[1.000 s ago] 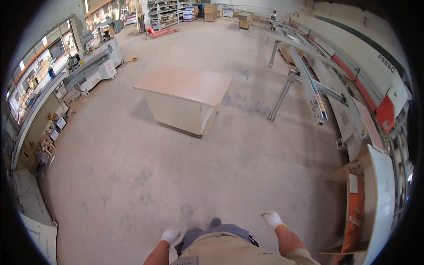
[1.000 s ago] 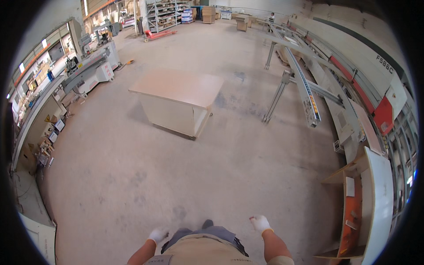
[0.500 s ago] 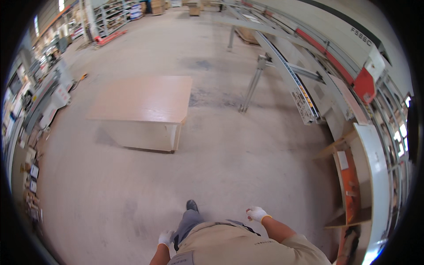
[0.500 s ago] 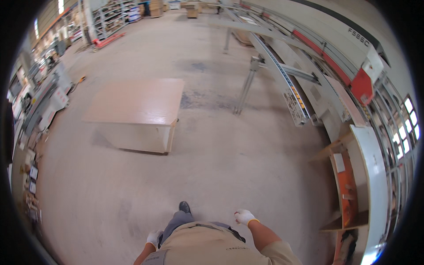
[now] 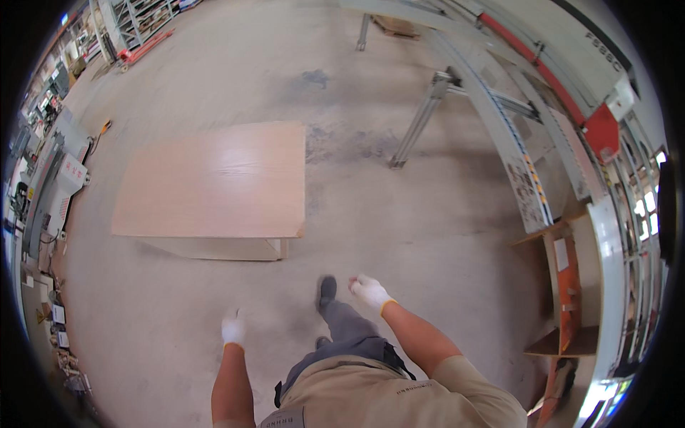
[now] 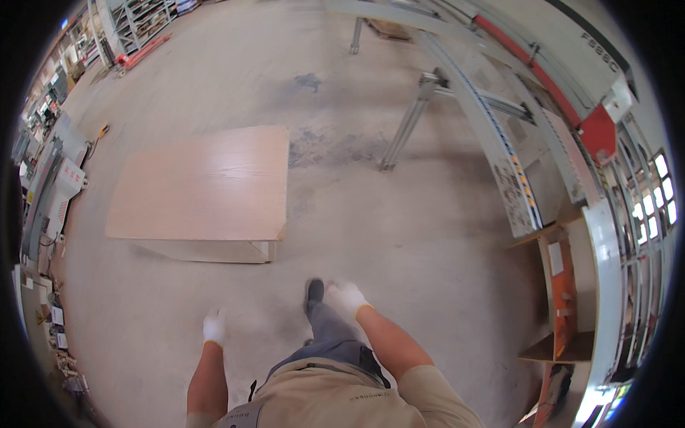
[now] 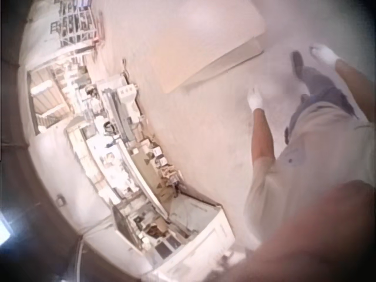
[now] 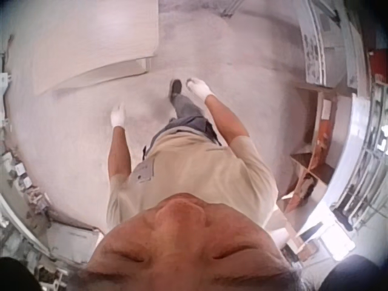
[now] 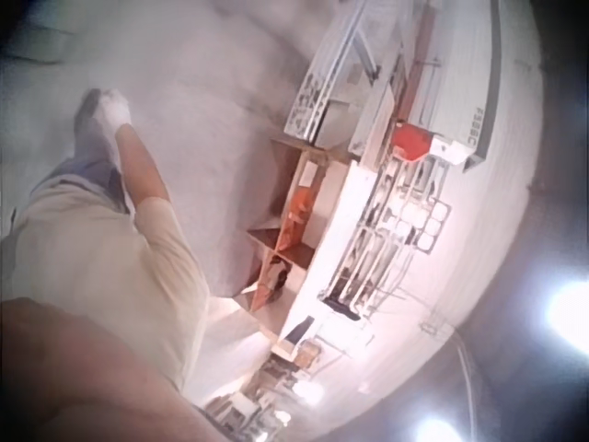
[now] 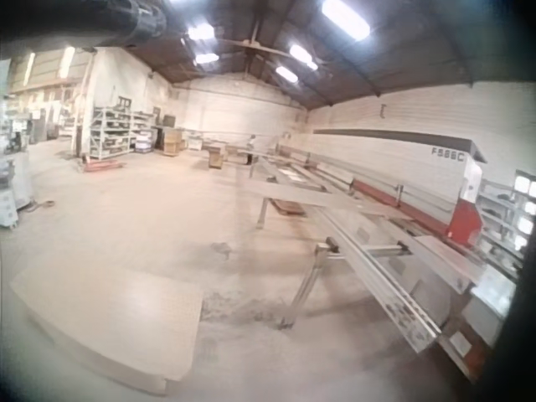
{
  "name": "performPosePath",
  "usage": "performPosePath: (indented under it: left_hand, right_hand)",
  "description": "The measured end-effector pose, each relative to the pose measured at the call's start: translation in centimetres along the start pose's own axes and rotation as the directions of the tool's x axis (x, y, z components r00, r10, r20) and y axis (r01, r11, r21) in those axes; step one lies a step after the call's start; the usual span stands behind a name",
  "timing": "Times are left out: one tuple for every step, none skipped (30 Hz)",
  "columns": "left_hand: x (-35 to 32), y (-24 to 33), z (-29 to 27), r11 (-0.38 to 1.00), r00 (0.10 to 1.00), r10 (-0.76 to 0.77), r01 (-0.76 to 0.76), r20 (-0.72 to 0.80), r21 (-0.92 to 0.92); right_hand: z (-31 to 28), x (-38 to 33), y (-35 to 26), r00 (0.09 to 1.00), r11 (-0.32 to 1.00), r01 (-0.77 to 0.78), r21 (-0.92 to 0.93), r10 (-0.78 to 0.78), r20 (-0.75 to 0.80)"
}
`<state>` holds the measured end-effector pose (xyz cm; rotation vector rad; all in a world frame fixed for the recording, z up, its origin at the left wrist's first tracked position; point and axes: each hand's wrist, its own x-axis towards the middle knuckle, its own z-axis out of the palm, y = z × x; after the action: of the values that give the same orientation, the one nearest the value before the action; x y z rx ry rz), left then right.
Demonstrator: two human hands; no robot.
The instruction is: The person picks up large flat boards from the floor and stacks them one by one onto a growing pile. The person wears white gloves and handles each board with both hands, placing it carefully on top of the previous one.
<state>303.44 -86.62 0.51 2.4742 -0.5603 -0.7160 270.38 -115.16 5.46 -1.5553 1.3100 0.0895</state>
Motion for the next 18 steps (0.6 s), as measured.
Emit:
performPosePath:
  left_hand:
    - [1.9, 3.4, -1.1, 0.992, 0.995, 0.096, -0.093, -0.039, 0.081]
    - [3.8, 7.5, -1.9, 0.977, 0.992, 0.105, -0.090, -0.070, 0.192]
    - [5.9, 10.7, -1.7, 0.951, 0.988, 0.116, -0.083, -0.097, 0.298]
    - [8.5, 11.7, -0.7, 0.926, 0.954, 0.260, -0.201, -0.152, 0.318]
    - [11.4, 13.3, 0.3, 0.882, 0.890, 0.407, -0.324, -0.207, 0.343]
    - [13.8, 16.7, 1.1, 0.838, 0.870, 0.465, -0.374, -0.164, 0.397]
    - [14.4, 18.2, 0.7, 0.803, 0.870, 0.476, -0.371, -0.128, 0.466]
    - [15.2, 19.9, 1.2, 0.759, 0.865, 0.496, -0.390, -0.075, 0.521]
    - [16.8, 21.4, 2.5, 0.728, 0.860, 0.509, -0.414, -0.026, 0.546]
    - [17.8, 21.8, 3.7, 0.701, 0.858, 0.513, -0.436, 0.025, 0.564]
    - [18.7, 21.9, 4.3, 0.675, 0.856, 0.512, -0.454, 0.073, 0.582]
    - [20.1, 22.4, 4.9, 0.660, 0.839, 0.540, -0.474, 0.070, 0.583]
    - [20.1, 22.3, 5.4, 0.658, 0.835, 0.546, -0.478, 0.069, 0.582]
    - [20.2, 22.3, 5.9, 0.658, 0.834, 0.548, -0.479, 0.066, 0.581]
    - [19.5, 22.9, 6.1, 0.688, 0.856, 0.505, -0.475, 0.109, 0.549]
    - [20.5, 24.6, 5.7, 0.702, 0.864, 0.479, -0.483, 0.155, 0.524]
    - [22.2, 26.5, 5.4, 0.715, 0.868, 0.464, -0.485, 0.177, 0.504]
    - [23.0, 27.9, 5.2, 0.727, 0.879, 0.448, -0.464, 0.162, 0.506]
  right_hand:
    - [1.0, 3.1, -2.4, 1.000, 0.993, -0.002, 0.120, 0.006, -0.028]
    - [2.1, 6.3, -4.3, 0.998, 0.972, -0.003, 0.236, 0.017, -0.058]
    - [3.3, 9.5, -5.9, 0.999, 0.947, -0.003, 0.322, 0.018, -0.045]
    - [4.8, 12.3, -7.2, 0.999, 0.913, -0.011, 0.408, 0.023, -0.026]
    - [5.8, 15.5, -9.0, 1.000, 0.870, -0.008, 0.492, 0.018, -0.017]
    - [7.7, 20.3, -8.9, 0.994, 0.907, 0.010, 0.421, 0.035, -0.100]
    - [8.0, 19.6, -13.5, 0.995, 0.920, -0.086, 0.382, 0.096, -0.008]
    - [6.3, 18.2, -18.2, 0.984, 0.924, -0.180, 0.336, 0.170, 0.061]
    - [6.3, 19.9, -19.0, 0.975, 0.925, -0.208, 0.318, 0.220, -0.002]
    - [7.2, 20.4, -19.2, 0.960, 0.924, -0.243, 0.294, 0.272, -0.064]
    - [8.4, 20.5, -19.0, 0.940, 0.923, -0.277, 0.268, 0.318, -0.123]
    - [9.4, 21.8, -17.4, 0.943, 0.934, -0.240, 0.264, 0.288, -0.164]
    - [9.3, 22.0, -17.3, 0.940, 0.944, -0.248, 0.217, 0.288, -0.180]
    - [9.1, 22.2, -17.3, 0.939, 0.952, -0.256, 0.166, 0.286, -0.192]
    - [8.7, 21.7, -16.9, 0.934, 0.953, -0.270, 0.135, 0.293, -0.204]
    - [7.9, 22.3, -17.3, 0.928, 0.952, -0.278, 0.125, 0.300, -0.223]
    - [7.0, 23.9, -18.4, 0.927, 0.959, -0.259, 0.117, 0.281, -0.248]
    - [5.8, 25.2, -19.5, 0.937, 0.964, -0.249, 0.095, 0.265, -0.226]
